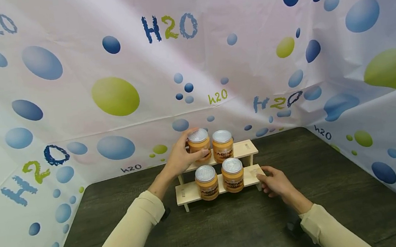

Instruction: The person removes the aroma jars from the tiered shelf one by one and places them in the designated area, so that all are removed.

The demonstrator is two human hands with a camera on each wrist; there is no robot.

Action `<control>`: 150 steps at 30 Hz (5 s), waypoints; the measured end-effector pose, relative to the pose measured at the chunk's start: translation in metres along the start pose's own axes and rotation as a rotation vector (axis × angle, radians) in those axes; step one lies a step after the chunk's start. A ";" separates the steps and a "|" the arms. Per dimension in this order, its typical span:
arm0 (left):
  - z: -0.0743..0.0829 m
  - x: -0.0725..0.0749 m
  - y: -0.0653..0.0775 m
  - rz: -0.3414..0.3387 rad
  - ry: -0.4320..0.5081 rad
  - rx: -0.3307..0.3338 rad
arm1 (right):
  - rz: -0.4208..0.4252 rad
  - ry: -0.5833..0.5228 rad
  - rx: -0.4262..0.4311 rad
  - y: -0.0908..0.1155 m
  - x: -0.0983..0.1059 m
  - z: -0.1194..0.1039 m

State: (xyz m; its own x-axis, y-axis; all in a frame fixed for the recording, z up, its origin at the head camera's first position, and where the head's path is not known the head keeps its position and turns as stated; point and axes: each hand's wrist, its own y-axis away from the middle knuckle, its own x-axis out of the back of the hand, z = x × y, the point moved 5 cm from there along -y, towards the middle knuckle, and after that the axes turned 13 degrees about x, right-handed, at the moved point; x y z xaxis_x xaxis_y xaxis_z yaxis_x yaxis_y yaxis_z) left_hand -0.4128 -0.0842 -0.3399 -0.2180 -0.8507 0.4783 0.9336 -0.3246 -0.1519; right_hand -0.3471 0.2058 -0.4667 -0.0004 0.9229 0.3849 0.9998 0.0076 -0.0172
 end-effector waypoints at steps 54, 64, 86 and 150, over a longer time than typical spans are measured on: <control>0.008 0.022 0.012 0.079 -0.013 0.023 | -0.003 0.012 -0.007 0.000 -0.001 0.002; 0.008 0.028 0.012 0.097 -0.027 0.018 | -0.009 0.011 0.000 0.001 -0.001 -0.001; 0.005 0.056 0.017 0.145 0.020 0.005 | -0.002 0.017 -0.019 0.001 0.000 0.000; -0.080 0.115 0.064 0.300 -0.144 0.112 | 0.018 0.031 -0.002 0.001 -0.001 0.001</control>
State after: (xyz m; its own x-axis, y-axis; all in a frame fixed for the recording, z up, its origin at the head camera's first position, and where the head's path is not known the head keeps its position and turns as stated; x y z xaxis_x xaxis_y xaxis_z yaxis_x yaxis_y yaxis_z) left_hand -0.4010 -0.2363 -0.3636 0.1059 -0.8315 0.5453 0.9771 -0.0148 -0.2123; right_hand -0.3464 0.2055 -0.4675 0.0180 0.9104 0.4134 0.9997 -0.0097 -0.0221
